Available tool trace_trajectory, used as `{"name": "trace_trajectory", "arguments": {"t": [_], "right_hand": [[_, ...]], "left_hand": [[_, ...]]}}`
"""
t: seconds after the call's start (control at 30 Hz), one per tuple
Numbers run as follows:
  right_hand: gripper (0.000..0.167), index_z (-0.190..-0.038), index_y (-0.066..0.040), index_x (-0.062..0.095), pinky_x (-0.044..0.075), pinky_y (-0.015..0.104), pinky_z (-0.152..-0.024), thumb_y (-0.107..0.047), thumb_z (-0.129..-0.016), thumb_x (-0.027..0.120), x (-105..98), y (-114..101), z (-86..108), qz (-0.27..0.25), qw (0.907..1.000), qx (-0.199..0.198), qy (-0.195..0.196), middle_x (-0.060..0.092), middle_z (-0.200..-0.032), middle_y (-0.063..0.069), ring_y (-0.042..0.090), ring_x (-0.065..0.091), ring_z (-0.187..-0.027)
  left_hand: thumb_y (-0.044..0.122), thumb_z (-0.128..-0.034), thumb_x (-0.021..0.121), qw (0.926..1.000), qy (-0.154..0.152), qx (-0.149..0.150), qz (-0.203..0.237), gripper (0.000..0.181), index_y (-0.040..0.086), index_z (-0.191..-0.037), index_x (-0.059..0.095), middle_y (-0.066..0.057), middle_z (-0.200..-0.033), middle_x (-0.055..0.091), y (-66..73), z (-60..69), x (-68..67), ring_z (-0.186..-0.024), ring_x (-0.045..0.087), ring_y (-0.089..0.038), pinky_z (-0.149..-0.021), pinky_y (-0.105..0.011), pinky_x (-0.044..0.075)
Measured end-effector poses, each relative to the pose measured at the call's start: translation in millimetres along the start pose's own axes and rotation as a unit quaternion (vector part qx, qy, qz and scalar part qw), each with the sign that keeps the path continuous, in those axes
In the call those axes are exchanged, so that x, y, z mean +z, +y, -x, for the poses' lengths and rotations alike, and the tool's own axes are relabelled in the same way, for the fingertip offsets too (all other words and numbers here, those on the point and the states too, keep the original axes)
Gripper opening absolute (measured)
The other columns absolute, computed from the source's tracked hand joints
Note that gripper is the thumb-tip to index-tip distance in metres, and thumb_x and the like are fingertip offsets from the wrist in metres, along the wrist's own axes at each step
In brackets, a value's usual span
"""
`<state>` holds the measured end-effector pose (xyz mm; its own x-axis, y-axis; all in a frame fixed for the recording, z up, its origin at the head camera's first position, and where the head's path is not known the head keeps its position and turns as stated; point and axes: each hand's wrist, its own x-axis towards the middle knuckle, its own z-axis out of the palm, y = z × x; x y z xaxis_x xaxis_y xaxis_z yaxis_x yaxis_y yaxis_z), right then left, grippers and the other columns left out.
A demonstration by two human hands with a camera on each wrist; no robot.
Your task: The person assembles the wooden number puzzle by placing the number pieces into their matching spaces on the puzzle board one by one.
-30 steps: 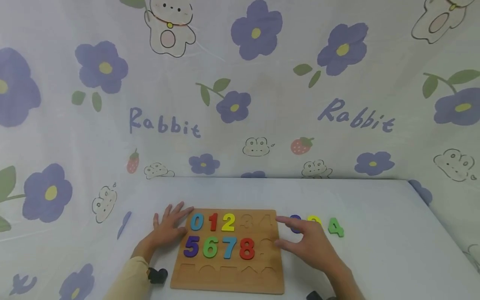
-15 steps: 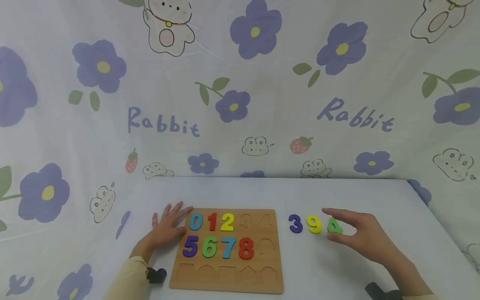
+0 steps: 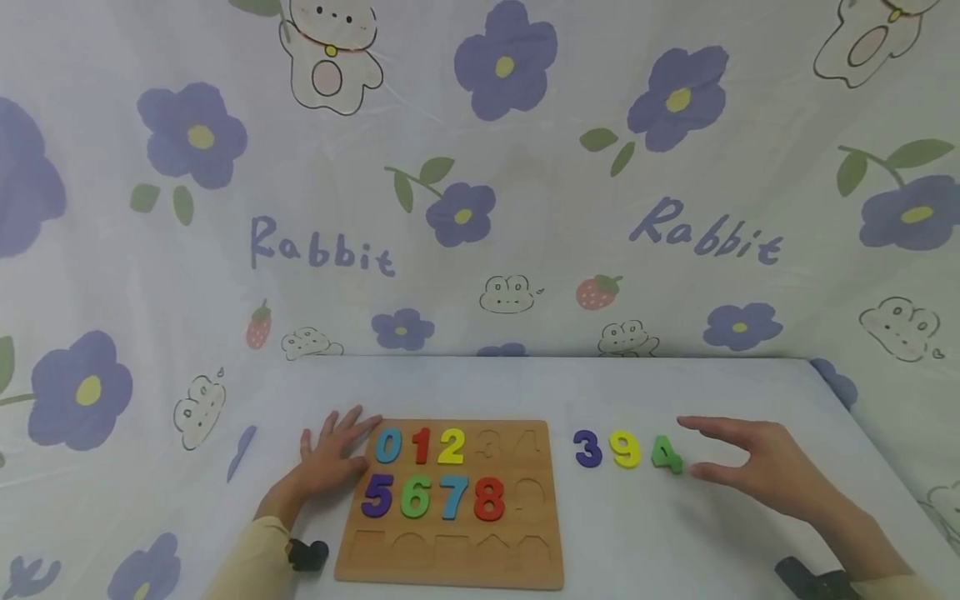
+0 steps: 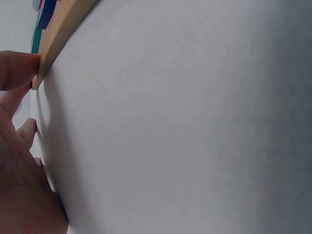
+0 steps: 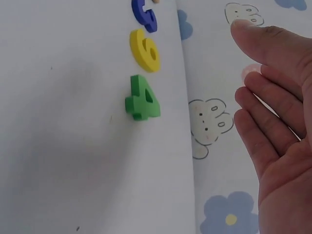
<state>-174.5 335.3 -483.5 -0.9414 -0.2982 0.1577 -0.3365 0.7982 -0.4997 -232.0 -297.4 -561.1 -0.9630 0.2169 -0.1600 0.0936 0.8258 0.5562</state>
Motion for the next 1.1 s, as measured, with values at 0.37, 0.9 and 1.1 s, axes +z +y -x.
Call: {"name": "trace_trajectory", "arguments": {"t": [0.37, 0.9, 1.1], "right_hand": [[0.065, -0.144, -0.021, 0.073, 0.058, 0.066, -0.104, -0.025, -0.083, 0.096, -2.8, 15.6, -3.3, 0.018, 0.9997, -0.004, -0.013, 0.076, -0.142, 0.006, 0.042, 0.071, -0.130], [0.064, -0.143, -0.013, 0.074, 0.058, 0.065, -0.106, -0.022, -0.083, 0.095, 21.3, 28.2, -16.5, -0.021, 0.9990, 0.013, -0.038, 0.075, -0.143, 0.009, 0.044, 0.070, -0.132], [0.062, -0.143, -0.013, 0.073, 0.057, 0.066, -0.107, -0.022, -0.085, 0.094, 35.6, 36.7, -24.1, -0.042, 0.9968, 0.034, -0.058, 0.074, -0.144, 0.012, 0.046, 0.068, -0.135]], "left_hand": [[0.018, -0.0992, 0.066, 1.0000, 0.000, -0.004, -0.005, 0.072, 0.022, -0.169, 0.045, -0.020, -0.183, 0.017, -1.5, -0.6, -1.2, -0.167, -0.007, -0.057, -0.121, -0.084, -0.021], [0.018, -0.0974, 0.067, 1.0000, 0.004, 0.001, 0.004, 0.073, 0.023, -0.168, 0.047, -0.020, -0.183, 0.017, -5.4, -3.8, 0.5, -0.167, -0.006, -0.057, -0.121, -0.083, -0.021], [0.022, -0.0955, 0.066, 0.9996, 0.019, 0.017, 0.007, 0.073, 0.025, -0.166, 0.049, -0.022, -0.182, 0.020, -11.5, -4.9, 4.4, -0.166, -0.005, -0.058, -0.121, -0.084, -0.020]]}}
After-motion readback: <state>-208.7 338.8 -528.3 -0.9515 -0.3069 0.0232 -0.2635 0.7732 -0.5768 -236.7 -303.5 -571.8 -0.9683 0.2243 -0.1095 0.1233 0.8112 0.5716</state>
